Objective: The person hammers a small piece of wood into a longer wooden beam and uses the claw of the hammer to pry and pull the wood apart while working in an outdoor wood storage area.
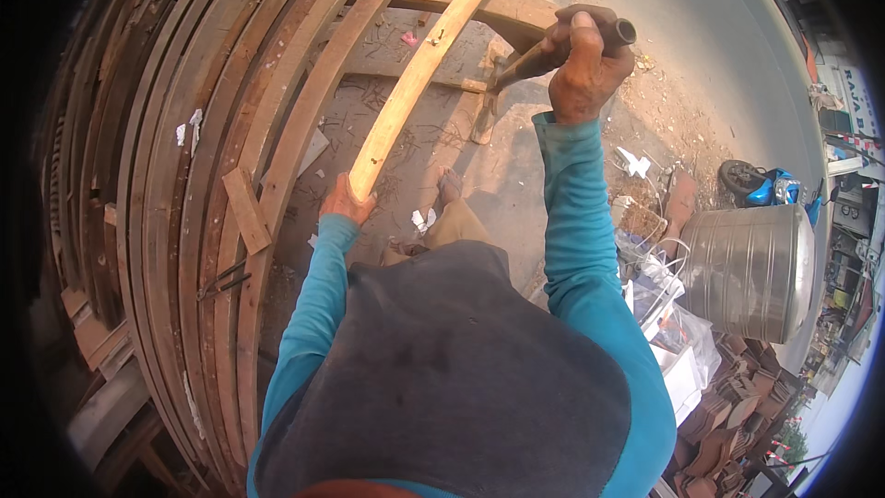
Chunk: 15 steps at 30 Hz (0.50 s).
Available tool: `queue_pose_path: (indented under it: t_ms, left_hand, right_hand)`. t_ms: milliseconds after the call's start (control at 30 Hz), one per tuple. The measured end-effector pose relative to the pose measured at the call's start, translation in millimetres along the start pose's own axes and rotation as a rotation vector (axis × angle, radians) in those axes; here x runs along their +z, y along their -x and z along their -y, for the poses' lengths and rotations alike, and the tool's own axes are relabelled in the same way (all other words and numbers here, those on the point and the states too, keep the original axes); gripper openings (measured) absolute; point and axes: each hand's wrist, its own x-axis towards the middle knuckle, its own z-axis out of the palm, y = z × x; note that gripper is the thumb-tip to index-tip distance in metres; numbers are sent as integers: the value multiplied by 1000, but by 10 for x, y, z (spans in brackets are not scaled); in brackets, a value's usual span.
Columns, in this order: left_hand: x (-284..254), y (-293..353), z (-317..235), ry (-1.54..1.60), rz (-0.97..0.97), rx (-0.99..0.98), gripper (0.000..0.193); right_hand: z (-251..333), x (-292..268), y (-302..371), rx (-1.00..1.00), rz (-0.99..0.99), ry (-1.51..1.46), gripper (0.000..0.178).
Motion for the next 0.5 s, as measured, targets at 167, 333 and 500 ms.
queue_pose_path:
  t_ms: [167,333,500]
  left_hand:
    - [61,7,-95,-4,-52,-80,65]
    - [100,12,-63,-28,-77,-71,64]
    - [72,38,-97,-63,-49,-107,62]
  right_hand:
    - [-937,377,-545,22,31,-13,21]
    - [-1621,703,-643,-152,101,225,25]
    - [-1697,856,-313,-102,116,199,25]
